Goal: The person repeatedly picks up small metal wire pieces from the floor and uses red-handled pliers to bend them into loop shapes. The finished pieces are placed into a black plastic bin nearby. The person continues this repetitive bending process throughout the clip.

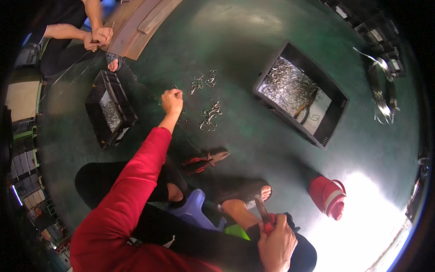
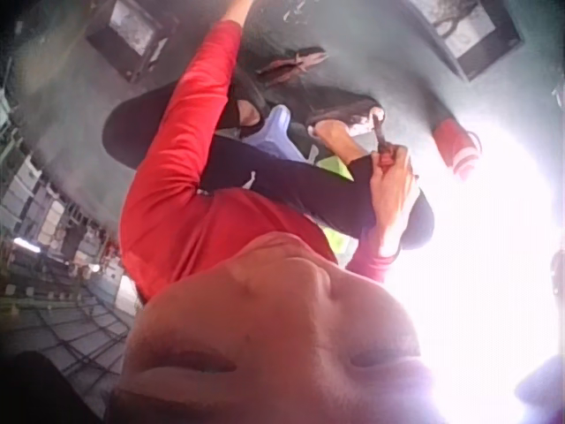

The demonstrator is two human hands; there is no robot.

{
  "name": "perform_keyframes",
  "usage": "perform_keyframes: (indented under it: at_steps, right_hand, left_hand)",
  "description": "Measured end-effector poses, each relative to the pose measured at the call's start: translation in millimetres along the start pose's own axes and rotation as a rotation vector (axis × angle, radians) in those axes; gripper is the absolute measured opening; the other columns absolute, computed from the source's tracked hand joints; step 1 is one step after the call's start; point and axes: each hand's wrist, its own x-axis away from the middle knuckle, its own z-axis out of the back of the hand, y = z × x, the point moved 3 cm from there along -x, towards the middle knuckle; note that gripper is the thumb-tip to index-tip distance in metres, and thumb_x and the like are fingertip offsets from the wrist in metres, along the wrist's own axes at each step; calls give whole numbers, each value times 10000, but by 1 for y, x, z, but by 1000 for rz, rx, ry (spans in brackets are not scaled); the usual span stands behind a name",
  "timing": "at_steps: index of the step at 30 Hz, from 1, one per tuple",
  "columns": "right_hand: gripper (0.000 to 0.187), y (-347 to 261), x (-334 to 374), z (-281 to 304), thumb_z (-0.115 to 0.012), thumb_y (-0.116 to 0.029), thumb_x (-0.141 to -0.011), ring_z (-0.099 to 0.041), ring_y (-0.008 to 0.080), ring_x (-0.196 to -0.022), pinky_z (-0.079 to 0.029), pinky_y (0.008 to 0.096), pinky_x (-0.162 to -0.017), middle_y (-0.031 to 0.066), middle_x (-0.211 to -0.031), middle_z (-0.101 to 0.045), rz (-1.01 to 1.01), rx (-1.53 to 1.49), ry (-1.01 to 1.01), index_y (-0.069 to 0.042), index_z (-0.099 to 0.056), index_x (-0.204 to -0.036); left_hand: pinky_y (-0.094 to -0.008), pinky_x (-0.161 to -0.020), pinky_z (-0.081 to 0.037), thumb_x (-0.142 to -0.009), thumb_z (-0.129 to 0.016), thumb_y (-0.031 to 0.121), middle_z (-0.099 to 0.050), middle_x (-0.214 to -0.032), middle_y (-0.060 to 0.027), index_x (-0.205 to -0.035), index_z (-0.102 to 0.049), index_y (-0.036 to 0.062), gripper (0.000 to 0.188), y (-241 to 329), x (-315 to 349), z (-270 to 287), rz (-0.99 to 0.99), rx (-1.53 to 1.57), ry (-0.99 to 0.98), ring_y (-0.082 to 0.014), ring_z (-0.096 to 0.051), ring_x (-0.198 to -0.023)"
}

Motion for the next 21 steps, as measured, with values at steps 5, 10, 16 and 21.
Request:
perform_keyframes:
  at_steps: [5,10,16,21]
  right_hand:
    - [324,-13,-14,-4,-691,-211,-845,-635,424,-792,-458,509,-714,203,-856,-673,-41,91,-68,-37,-517,-1056]
    - [302,-22,-16,-2,-687,-195,-845,-634,430,-789,-459,510,-711,203,-855,-668,-14,52,-42,-35,-522,-1040]
    - [276,-21,-4,4,-695,-143,-816,-621,418,-826,-464,494,-719,192,-869,-645,90,-8,44,-27,-526,-1001]
    - [249,-19,13,6,-695,-163,-843,-625,434,-784,-472,480,-679,205,-838,-657,176,-155,213,-30,-548,-994]
  left_hand:
    - [-489,-926,-404,-824,-722,317,-550,-1170,-48,-983,-691,157,227,-19,-28,-15,226,-127,-6,-290,-455,-1168]
    - [-482,-948,-386,-806,-739,334,-537,-1190,-72,-953,-698,132,253,-10,-34,-31,193,-112,-120,-300,-437,-1183]
    - [-385,-799,-478,-888,-688,251,-662,-1067,-60,-950,-693,82,180,56,-7,18,217,813,-486,-214,-598,-994]
    - [-301,-710,-479,-947,-631,213,-674,-1038,-63,-1033,-641,94,148,129,64,136,343,1561,-1107,-163,-628,-894]
